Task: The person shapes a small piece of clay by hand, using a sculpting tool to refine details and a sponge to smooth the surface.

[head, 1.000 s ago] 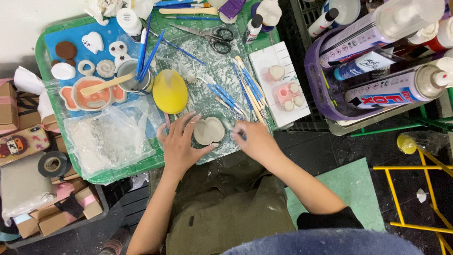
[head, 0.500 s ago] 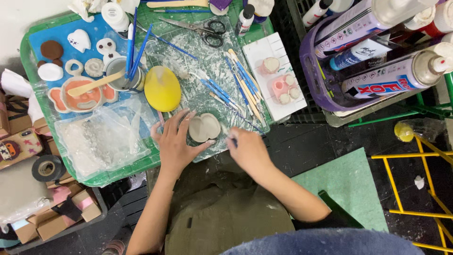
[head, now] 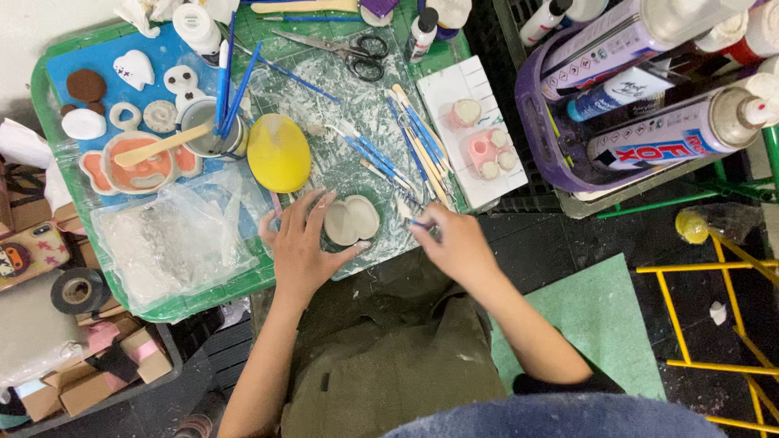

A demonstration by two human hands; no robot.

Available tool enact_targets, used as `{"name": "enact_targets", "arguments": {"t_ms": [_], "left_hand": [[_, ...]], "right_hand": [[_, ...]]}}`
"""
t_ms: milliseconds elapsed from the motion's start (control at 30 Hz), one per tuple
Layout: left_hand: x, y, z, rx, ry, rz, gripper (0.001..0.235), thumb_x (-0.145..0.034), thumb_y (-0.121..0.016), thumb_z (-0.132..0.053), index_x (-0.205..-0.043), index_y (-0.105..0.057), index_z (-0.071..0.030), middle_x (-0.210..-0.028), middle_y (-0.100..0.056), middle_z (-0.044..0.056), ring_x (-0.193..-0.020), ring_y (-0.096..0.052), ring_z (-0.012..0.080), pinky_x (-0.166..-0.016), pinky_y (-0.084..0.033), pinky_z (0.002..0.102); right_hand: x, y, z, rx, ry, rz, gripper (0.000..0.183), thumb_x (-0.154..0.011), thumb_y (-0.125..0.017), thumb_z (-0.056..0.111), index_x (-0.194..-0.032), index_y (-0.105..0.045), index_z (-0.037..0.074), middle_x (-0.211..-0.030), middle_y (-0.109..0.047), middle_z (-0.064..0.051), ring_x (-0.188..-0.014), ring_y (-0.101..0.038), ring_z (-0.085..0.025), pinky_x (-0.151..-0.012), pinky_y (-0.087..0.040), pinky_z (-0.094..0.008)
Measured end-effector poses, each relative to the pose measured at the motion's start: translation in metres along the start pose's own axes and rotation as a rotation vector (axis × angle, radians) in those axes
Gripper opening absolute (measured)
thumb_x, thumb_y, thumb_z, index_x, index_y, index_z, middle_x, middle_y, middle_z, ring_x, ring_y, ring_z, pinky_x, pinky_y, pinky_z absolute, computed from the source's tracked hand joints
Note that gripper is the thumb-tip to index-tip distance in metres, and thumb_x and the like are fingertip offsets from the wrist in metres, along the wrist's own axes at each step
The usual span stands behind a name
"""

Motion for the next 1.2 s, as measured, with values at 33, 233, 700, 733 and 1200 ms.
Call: {"name": "enact_targets", "arguments": {"t_ms": [33, 233, 700, 733, 1200], "left_hand": [[0.001, 0.000, 0.000, 0.001, 0.006, 0.002, 0.087, -0.070, -0.088, -0.061, -0.139, -0.060, -0.015, -0.141, -0.057, 0.004, -0.129, -0.056, 0.0254, -0.116, -0.023, 0.047], [0.001, 0.002, 0.000, -0.055, -0.004, 0.004, 0.084, -0.069, -0.089, -0.059, -0.136, -0.061, -0.016, -0.139, -0.058, 0.002, -0.126, -0.058, 0.0219, -0.113, -0.022, 0.048], [0.001, 0.003, -0.001, -0.054, -0.042, 0.027, 0.102, -0.062, -0.087, -0.070, -0.143, -0.057, -0.017, -0.145, -0.054, 0.004, -0.131, -0.053, 0.0252, -0.111, -0.023, 0.052], [0.003, 0.002, 0.000, -0.053, -0.035, 0.024, 0.102, -0.062, -0.087, -0.070, -0.143, -0.057, -0.017, -0.145, -0.054, 0.004, -0.131, -0.053, 0.0252, -0.111, -0.023, 0.052], [0.006, -0.004, 0.010, -0.024, -0.002, 0.054, 0.113, -0.052, -0.089, -0.070, -0.145, -0.053, -0.018, -0.147, -0.048, 0.007, -0.131, -0.049, 0.0302, -0.112, -0.022, 0.057]], "right_hand": [[0.004, 0.014, 0.005, -0.042, 0.097, -0.062, 0.020, -0.092, -0.073, 0.023, -0.097, -0.066, 0.005, -0.087, -0.077, -0.010, -0.065, -0.075, -0.025, -0.060, -0.057, -0.037], [0.022, 0.032, 0.037, 0.553, 0.671, -0.110, 0.026, -0.081, -0.071, 0.011, -0.106, -0.074, 0.019, -0.095, -0.072, 0.002, -0.088, -0.068, -0.022, -0.077, -0.049, -0.039], [0.009, -0.014, 0.050, 0.609, 0.832, -0.007, 0.031, -0.080, -0.068, 0.009, -0.110, -0.071, 0.015, -0.105, -0.067, -0.003, -0.089, -0.065, -0.024, -0.074, -0.052, -0.038], [0.011, -0.015, 0.052, 0.605, 0.822, -0.048, 0.032, -0.079, -0.068, 0.008, -0.110, -0.070, 0.014, -0.105, -0.067, -0.002, -0.087, -0.066, -0.023, -0.071, -0.053, -0.038], [0.037, -0.044, 0.051, 0.692, 0.677, -0.047, 0.042, -0.074, -0.069, 0.003, -0.115, -0.069, 0.008, -0.108, -0.066, -0.005, -0.078, -0.065, -0.023, -0.061, -0.054, -0.035]]}}
Point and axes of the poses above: each hand's wrist, its own x-axis away from the middle knuckle, its own y-axis out of the back of the hand, z = x × y, the point moved 8 cm from there along -x, towards the middle knuckle
